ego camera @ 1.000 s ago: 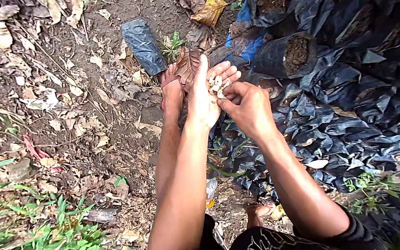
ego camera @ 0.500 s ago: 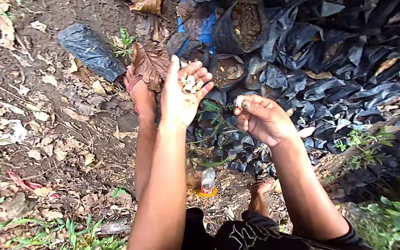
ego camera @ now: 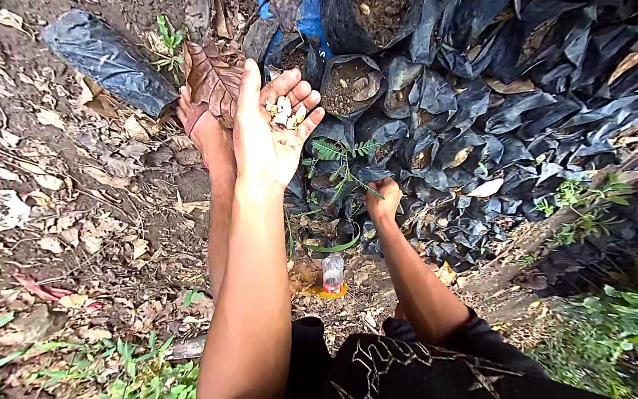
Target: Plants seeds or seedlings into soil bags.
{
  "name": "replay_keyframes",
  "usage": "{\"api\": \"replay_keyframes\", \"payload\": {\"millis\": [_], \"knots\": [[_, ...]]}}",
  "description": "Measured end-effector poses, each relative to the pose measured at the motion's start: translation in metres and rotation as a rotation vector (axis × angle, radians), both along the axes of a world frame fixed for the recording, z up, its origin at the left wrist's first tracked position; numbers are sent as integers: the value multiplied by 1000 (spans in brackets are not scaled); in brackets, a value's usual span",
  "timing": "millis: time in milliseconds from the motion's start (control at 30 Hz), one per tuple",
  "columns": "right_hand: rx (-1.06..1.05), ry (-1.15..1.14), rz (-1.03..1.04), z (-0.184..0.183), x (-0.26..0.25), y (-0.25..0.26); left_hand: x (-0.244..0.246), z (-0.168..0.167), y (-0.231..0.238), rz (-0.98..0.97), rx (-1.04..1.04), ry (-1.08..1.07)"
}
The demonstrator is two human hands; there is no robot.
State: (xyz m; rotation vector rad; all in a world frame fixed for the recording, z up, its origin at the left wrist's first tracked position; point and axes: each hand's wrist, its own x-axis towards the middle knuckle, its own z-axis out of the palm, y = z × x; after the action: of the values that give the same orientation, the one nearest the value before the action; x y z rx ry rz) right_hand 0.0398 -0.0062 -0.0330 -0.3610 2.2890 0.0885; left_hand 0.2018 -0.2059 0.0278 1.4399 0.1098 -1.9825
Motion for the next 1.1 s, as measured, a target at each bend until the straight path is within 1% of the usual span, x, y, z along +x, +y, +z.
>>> {"api": "replay_keyframes", "payload": {"millis": [133,267,333,533,567,633,700,733,800,900,967,1000,1033,1100], "knots": [[38,38,24,7,1,-12,2,0,-2,-6,2,-12],[118,69,137,-7,-5,-24,4,-2,-6,-13,-27,-9],[128,71,160,-9,-7,-32,2,-2,-6,-9,-38,-20],[90,120,15,-13,1,-38,-2,-4,-2,-52,-64,-3],[92,99,5,-11,0,-38,-5,-4,0,-65,-73,14],[103,-36,6,-2,-3,-37,-8,-5,4,-100,-98,66],[49,-196,4,10,-13,-25,-16,-5,10,-153,-132,147],[4,-233,-17,20,-20,-18,-24,-4,14,-175,-139,191],[-156,-173,-70,51,-33,-16,-41,0,22,-212,-132,288],[-501,-13,-46,104,-52,-37,-71,-5,38,-311,-134,423],[-686,-28,-1,117,-60,-52,-89,-7,54,-383,-127,481],[-728,-56,9,115,-63,-59,-98,-8,62,-421,-130,489],[-707,-87,26,112,-66,-64,-106,-9,70,-460,-138,482],[-565,-142,45,105,-71,-67,-115,-11,86,-524,-139,444]]}}
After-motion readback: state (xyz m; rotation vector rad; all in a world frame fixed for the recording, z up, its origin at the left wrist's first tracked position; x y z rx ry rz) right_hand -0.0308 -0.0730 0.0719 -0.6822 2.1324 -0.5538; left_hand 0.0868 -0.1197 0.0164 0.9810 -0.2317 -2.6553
